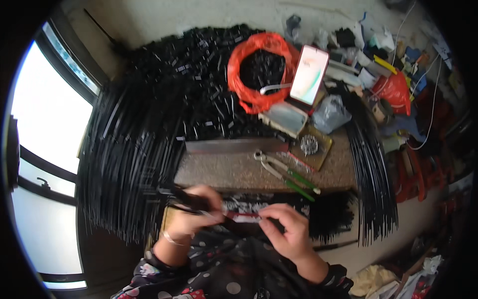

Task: Cutting and processing bundles of black wires at a production workbench.

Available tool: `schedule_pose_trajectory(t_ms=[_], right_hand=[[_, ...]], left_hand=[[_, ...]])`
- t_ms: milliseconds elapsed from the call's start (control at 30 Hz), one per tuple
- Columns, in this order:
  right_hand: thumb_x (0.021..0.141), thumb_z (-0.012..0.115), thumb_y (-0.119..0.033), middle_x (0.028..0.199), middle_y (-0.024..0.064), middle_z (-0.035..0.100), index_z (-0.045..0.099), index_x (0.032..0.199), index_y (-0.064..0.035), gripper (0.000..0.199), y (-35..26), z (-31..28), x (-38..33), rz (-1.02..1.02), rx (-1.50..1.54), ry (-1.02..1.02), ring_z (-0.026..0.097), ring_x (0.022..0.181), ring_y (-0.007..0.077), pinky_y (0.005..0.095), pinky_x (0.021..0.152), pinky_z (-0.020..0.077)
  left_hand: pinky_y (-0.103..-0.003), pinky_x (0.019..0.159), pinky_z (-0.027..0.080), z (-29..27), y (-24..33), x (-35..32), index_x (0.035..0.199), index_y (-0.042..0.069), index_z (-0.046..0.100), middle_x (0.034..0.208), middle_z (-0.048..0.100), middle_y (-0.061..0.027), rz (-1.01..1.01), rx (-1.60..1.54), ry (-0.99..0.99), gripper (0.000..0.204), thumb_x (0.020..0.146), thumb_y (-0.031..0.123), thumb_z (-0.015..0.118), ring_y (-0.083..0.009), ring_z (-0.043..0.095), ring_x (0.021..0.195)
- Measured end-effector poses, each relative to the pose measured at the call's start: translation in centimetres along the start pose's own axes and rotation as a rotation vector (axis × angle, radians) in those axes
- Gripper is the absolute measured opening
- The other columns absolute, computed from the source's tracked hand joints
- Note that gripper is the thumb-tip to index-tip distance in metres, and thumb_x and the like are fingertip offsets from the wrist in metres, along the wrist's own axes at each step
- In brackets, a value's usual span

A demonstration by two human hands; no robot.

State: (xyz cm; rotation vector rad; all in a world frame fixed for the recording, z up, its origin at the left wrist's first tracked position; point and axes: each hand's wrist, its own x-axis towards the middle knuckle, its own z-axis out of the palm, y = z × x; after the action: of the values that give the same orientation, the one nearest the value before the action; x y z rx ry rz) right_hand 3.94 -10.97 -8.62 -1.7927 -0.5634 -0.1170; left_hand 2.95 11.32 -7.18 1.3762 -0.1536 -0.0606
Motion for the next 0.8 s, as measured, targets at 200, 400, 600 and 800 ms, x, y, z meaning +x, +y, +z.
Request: schedule_pose_trajectory(t_ms=[200, 400, 600, 800], right_hand=[[0.070, 0.069, -0.003, 0.091, 0.0130, 0.061, 0.059, 0.094, -0.0003, 0.026, -1.8, 1.1, 2.5, -0.113, -0.045, 0.036, 0.060, 0.082, 0.0257, 0.0325, 0.072, 0.0475], [0.067, 0.071, -0.007, 0.090, 0.0100, 0.058, 0.060, 0.093, -0.0025, 0.029, -2.1, 2.3, 3.0, -0.184, -0.259, 0.033, 0.056, 0.081, 0.0275, 0.0344, 0.071, 0.0466], [0.066, 0.071, -0.007, 0.084, 0.0078, 0.055, 0.062, 0.084, -0.0035, 0.021, -4.1, 3.9, 3.1, -0.277, -0.307, 0.052, 0.055, 0.074, 0.0253, 0.0335, 0.065, 0.0462], [0.069, 0.072, -0.015, 0.089, 0.0067, 0.057, 0.063, 0.092, -0.0038, 0.028, -6.1, 2.6, 4.1, -0.605, -0.433, 0.083, 0.056, 0.077, 0.0241, 0.0333, 0.066, 0.0459]], left_hand=[[-0.021, 0.061, 0.045, 1.8, -3.0, 2.8, 0.092, 0.000, 0.059, 0.079, 0.061, -0.0030, -0.256, -0.196, -0.177, 0.024, 0.071, 0.004, 0.070, -0.0087, 0.056, 0.068], [-0.022, 0.067, 0.046, 1.5, -4.5, 3.0, 0.093, -0.002, 0.058, 0.080, 0.061, -0.0023, -0.166, -0.129, -0.146, 0.025, 0.072, 0.005, 0.069, -0.0085, 0.056, 0.073], [-0.023, 0.072, 0.044, 1.3, -3.2, 1.1, 0.094, -0.002, 0.055, 0.086, 0.057, -0.0022, 0.009, -0.111, -0.107, 0.023, 0.071, -0.004, 0.059, -0.0084, 0.052, 0.079], [-0.023, 0.069, 0.045, 1.3, 3.3, 0.3, 0.093, 0.000, 0.055, 0.084, 0.059, -0.0037, 0.107, -0.118, -0.089, 0.023, 0.074, 0.006, 0.067, -0.0088, 0.055, 0.076]])
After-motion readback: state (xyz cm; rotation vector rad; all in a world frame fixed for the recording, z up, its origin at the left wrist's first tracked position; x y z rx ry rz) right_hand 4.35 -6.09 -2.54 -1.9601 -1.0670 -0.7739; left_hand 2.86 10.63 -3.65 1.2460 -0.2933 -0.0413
